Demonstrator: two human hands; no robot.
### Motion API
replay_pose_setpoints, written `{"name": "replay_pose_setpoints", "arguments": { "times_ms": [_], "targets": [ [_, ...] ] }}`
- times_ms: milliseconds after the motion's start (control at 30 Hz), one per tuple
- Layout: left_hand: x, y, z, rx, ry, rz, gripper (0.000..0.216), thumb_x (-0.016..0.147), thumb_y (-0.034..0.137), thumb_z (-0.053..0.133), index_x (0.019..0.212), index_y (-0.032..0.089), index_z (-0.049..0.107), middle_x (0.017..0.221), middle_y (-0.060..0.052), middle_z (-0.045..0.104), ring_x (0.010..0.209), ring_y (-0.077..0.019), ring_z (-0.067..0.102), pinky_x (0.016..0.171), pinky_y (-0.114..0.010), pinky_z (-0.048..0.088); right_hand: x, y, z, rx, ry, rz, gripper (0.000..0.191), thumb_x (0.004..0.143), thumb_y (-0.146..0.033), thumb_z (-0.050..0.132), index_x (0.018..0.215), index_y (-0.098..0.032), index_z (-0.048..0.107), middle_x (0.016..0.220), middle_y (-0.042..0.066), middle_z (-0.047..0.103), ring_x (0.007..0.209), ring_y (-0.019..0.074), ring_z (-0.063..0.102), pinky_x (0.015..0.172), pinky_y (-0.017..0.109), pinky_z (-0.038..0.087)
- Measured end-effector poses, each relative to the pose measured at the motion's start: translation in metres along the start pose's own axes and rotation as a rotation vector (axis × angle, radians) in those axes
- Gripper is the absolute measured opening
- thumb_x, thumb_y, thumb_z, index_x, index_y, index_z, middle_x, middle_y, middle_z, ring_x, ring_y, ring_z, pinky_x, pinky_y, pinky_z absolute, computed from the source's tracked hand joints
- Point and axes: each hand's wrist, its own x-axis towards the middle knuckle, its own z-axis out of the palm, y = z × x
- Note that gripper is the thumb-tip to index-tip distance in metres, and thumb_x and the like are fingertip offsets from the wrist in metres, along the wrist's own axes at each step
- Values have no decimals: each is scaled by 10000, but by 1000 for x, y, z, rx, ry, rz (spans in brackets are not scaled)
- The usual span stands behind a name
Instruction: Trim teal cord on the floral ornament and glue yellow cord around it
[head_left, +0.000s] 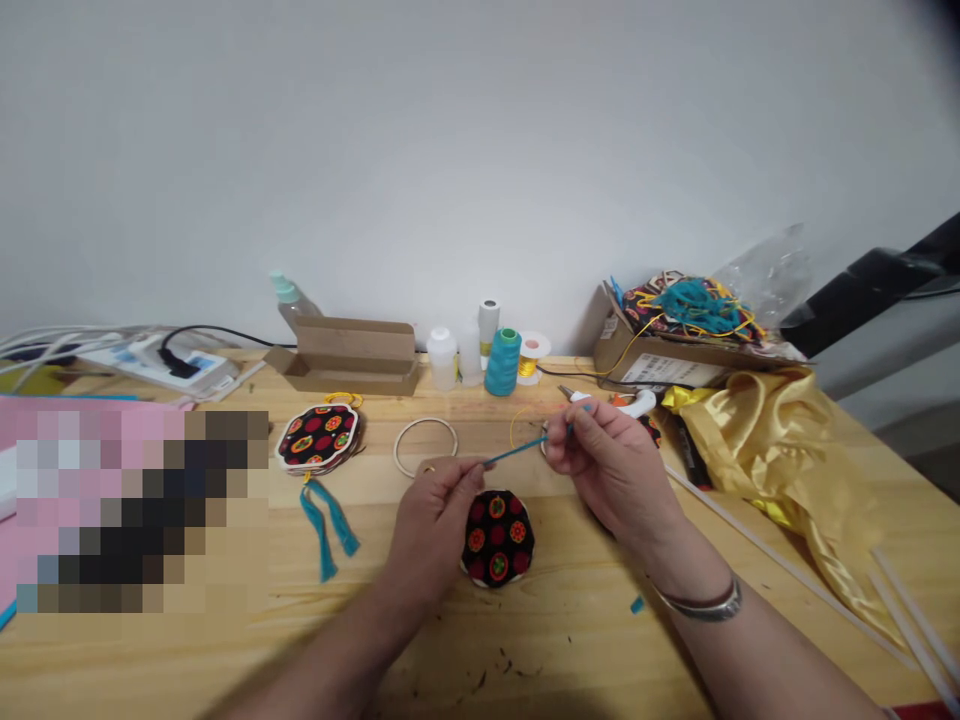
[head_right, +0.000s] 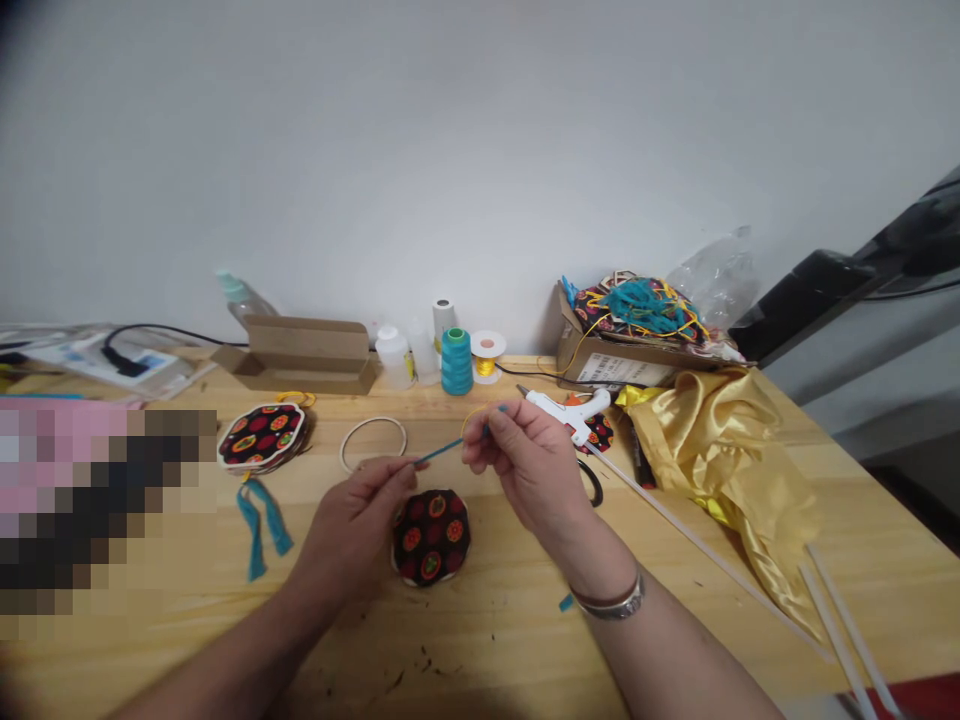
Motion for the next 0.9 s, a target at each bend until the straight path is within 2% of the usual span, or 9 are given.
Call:
{"name": "replay_pose_setpoints", "arguments": {
  "times_ms": [100, 167, 233, 300, 367, 433, 533, 633, 900],
  "targets": [
    [-2, 2, -3, -31, 243, 136, 304, 764, 241, 584, 1064, 264, 633, 1193, -42, 542, 1095, -204, 456, 867, -277, 351, 0, -2, 0, -6, 29, -73, 153, 757, -290, 626, 691, -165, 567, 685, 0, 616, 566, 88, 570, 520, 208, 452],
    [-7, 7, -5, -100, 300, 189, 290, 761, 245, 597, 1049, 270, 623, 1127, -32, 565, 1004, -181, 499, 823, -252, 372, 1, 0, -1, -40, 45, -105, 131, 766, -273, 617, 703, -164, 580, 691, 6, 627, 589, 98, 585, 551, 224, 473],
    [-12, 10, -5, -191, 136, 119, 140, 786, 302, 571, 845, 227, 674, 769, -19, 621, 722, -142, 547, 650, -221, 401, 1, 4, 0, -96, 55, -115, 118, 777, -265, 602, 719, -163, 587, 698, 11, 638, 600, 107, 596, 564, 238, 487],
    [-15, 10, -4, -292, -176, -72, 256, 797, 375, 543, 713, 175, 680, 533, -8, 565, 472, -101, 467, 470, -207, 343, 0, 8, 1, -175, 34, -111, 117, 791, -263, 581, 734, -162, 591, 704, 14, 644, 598, 110, 599, 570, 249, 496],
    [-15, 9, -1, -439, -430, -276, 338, 792, 426, 530, 726, 134, 686, 540, -45, 609, 406, -90, 454, 403, -202, 286, -3, 11, 3, -284, -18, -106, 119, 803, -253, 563, 732, -162, 590, 693, 12, 644, 592, 111, 596, 577, 257, 497],
    [-13, 7, 2, -618, -534, -426, 382, 785, 454, 527, 803, 107, 685, 671, -113, 673, 499, -141, 565, 426, -206, 331, -8, 14, 6, -428, -94, -114, 116, 816, -226, 538, 733, -165, 590, 678, 7, 639, 603, 112, 593, 597, 257, 491],
    [-9, 4, 3, -828, -526, -529, 376, 789, 441, 532, 817, 95, 677, 739, -133, 682, 690, -209, 634, 570, -263, 442, -16, 15, 9, -690, -269, -151, 126, 836, -168, 486, 770, -177, 592, 708, 2, 636, 656, 112, 586, 632, 245, 469],
    [-7, 3, 3, -907, -529, -529, 260, 792, 332, 568, 725, 101, 666, 692, -82, 662, 661, -168, 616, 656, -293, 465, -22, 15, 10, -928, -466, -222, 151, 837, -119, 458, 786, -182, 586, 743, 0, 623, 693, 108, 559, 647, 228, 431],
    [-3, -1, 4, -840, -436, -490, 170, 749, 231, 625, 653, 91, 644, 592, -43, 635, 539, -112, 563, 525, -211, 425, -25, 10, 15, -1097, -729, -193, 142, 835, -115, 452, 771, -166, 568, 757, 8, 623, 709, 103, 541, 661, 205, 403]
  ]
}}
